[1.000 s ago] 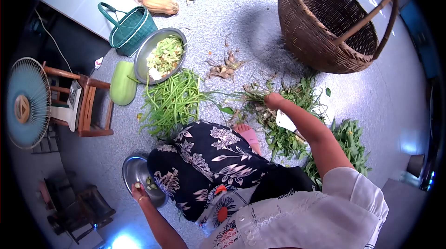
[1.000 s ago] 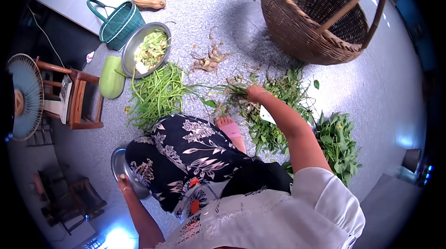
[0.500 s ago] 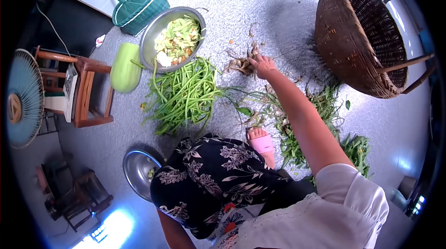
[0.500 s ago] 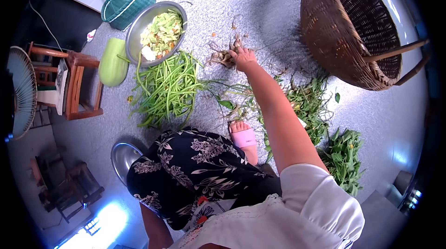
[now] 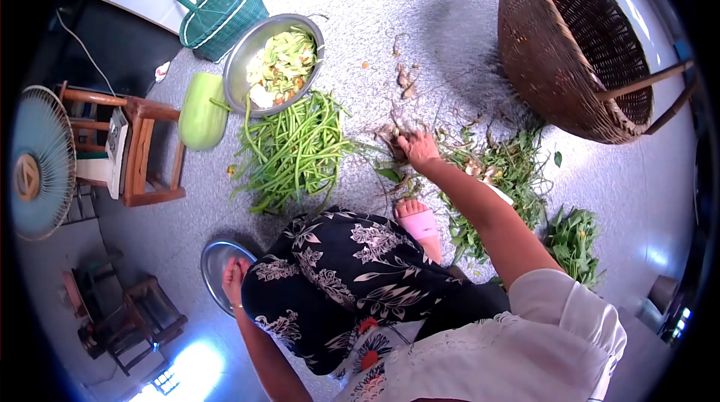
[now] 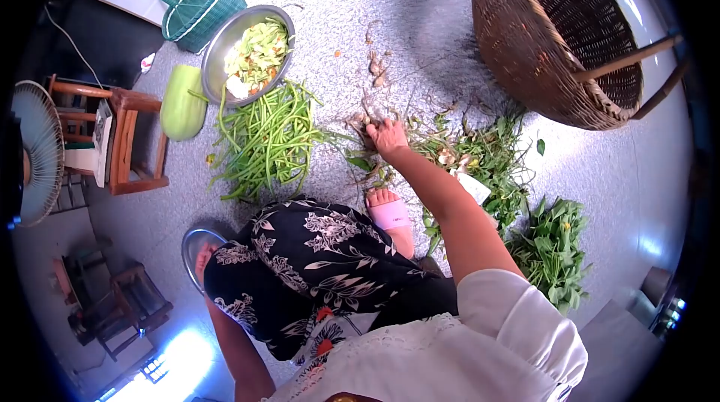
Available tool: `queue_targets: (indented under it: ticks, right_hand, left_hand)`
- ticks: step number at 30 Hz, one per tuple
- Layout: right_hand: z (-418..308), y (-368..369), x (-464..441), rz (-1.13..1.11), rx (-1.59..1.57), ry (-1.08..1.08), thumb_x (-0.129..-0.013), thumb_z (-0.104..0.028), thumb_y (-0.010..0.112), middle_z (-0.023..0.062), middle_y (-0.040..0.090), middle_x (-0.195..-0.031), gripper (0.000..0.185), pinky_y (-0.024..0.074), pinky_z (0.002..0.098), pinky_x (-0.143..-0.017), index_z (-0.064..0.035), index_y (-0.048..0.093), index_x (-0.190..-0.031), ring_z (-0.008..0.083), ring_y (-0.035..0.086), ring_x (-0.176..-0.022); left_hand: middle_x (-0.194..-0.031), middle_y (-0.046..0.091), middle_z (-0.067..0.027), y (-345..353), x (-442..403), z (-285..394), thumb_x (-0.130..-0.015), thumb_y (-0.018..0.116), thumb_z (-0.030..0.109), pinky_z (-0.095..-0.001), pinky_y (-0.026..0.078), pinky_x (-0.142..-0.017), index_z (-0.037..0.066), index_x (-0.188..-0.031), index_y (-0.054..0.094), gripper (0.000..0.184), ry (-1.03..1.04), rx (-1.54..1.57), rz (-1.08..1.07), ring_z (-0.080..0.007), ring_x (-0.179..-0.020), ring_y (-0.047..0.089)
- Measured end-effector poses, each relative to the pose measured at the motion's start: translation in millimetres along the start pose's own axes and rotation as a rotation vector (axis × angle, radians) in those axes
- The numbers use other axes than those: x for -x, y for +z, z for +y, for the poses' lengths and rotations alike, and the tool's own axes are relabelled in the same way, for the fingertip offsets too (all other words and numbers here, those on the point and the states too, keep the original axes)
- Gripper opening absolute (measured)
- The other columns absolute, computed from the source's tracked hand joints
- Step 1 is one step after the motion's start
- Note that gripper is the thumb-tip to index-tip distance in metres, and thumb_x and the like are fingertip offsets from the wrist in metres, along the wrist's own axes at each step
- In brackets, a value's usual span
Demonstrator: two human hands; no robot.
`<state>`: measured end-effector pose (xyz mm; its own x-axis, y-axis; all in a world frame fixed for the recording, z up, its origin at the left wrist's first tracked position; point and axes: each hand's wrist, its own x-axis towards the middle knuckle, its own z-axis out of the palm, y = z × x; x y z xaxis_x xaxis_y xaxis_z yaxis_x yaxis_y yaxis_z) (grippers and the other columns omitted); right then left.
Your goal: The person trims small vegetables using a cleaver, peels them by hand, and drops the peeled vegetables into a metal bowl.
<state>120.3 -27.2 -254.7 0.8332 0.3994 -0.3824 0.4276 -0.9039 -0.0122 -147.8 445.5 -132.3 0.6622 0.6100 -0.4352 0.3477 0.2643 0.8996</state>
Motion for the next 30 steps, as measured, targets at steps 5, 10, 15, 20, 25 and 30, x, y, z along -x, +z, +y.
queue_targets:
  ticks: [5, 10, 15, 20, 25, 30]
  right_hand:
    - [22.2, 5.9, 23.4, 0.38, -0.502, 0.134, -0.072, -0.006, 0.045, 0.0157, 0.047, -0.092, 0.027, 0.0425, 0.0398, -0.073, -0.0077, 0.043, -0.098, 0.0335, 0.048, -0.09]
    - [38.2, 22.8, 21.3, 0.198, -0.549, 0.474, -0.069, -0.009, 0.051, 0.0141, 0.047, -0.097, 0.03, 0.0444, 0.039, -0.072, -0.0115, 0.044, -0.098, 0.0324, 0.049, -0.092]
    - [38.8, 21.6, 13.0, 0.091, -0.453, 0.455, -0.07, -0.017, 0.055, 0.0132, 0.046, -0.099, 0.031, 0.046, 0.0397, -0.068, -0.0122, 0.046, -0.099, 0.0304, 0.053, -0.085]
    - [40.6, 19.4, 16.7, 0.368, -0.694, 0.516, -0.07, -0.023, 0.054, 0.0144, 0.052, -0.088, 0.026, 0.0447, 0.0412, -0.068, -0.0061, 0.051, -0.09, 0.0318, 0.054, -0.08]
    - [53.6, -35.0, 69.8, 0.162, -1.699, 0.329, -0.08, -0.023, 0.049, 0.0037, 0.053, -0.062, 0.019, 0.0403, 0.0267, -0.05, -0.0037, 0.053, -0.08, 0.013, 0.048, -0.05]
    - [72.1, -88.8, 156.7, -0.032, -1.85, 0.052, -0.085, -0.029, 0.046, -0.0042, 0.046, -0.059, 0.024, 0.0288, 0.0186, -0.043, -0.0071, 0.053, -0.081, 0.0044, 0.037, -0.046]
  left_hand:
    - [-0.095, 0.057, -0.0104, 83.0, 19.4, 97.2, -0.083, 0.05, 0.012, -0.0229, 0.047, -0.068, 0.002, -0.108, 0.048, 0.027, 0.076, -0.121, -0.139, -0.0157, -0.082, 0.057]
    - [-0.096, 0.057, -0.0103, 146.7, 40.5, 160.2, -0.083, 0.05, 0.012, -0.0226, 0.047, -0.068, 0.002, -0.109, 0.048, 0.028, 0.329, -0.142, -0.228, -0.015, -0.082, 0.056]
    - [-0.095, 0.057, -0.0104, 215.7, 75.2, 197.0, -0.083, 0.049, 0.012, -0.0232, 0.045, -0.072, 0.0, -0.107, 0.048, 0.027, 0.447, -0.256, -0.347, -0.0149, -0.083, 0.056]
    - [-0.093, 0.057, -0.0109, 277.3, 112.1, 207.6, -0.083, 0.047, 0.006, -0.0239, 0.044, -0.076, -0.002, -0.106, 0.049, 0.025, 0.578, -0.464, -0.522, -0.0149, -0.084, 0.056]
    - [-0.094, 0.058, -0.0116, 352.4, 143.7, 200.3, -0.08, 0.046, -0.001, -0.0247, 0.042, -0.08, -0.004, -0.099, 0.053, 0.02, 0.673, -0.591, -0.931, -0.0146, -0.087, 0.055]
    - [-0.092, 0.057, -0.0121, 452.2, 158.0, 118.3, -0.071, 0.055, 0.007, -0.0336, 0.041, -0.079, 0.006, -0.102, 0.052, 0.032, 1.378, -0.868, -1.117, -0.029, -0.089, 0.052]
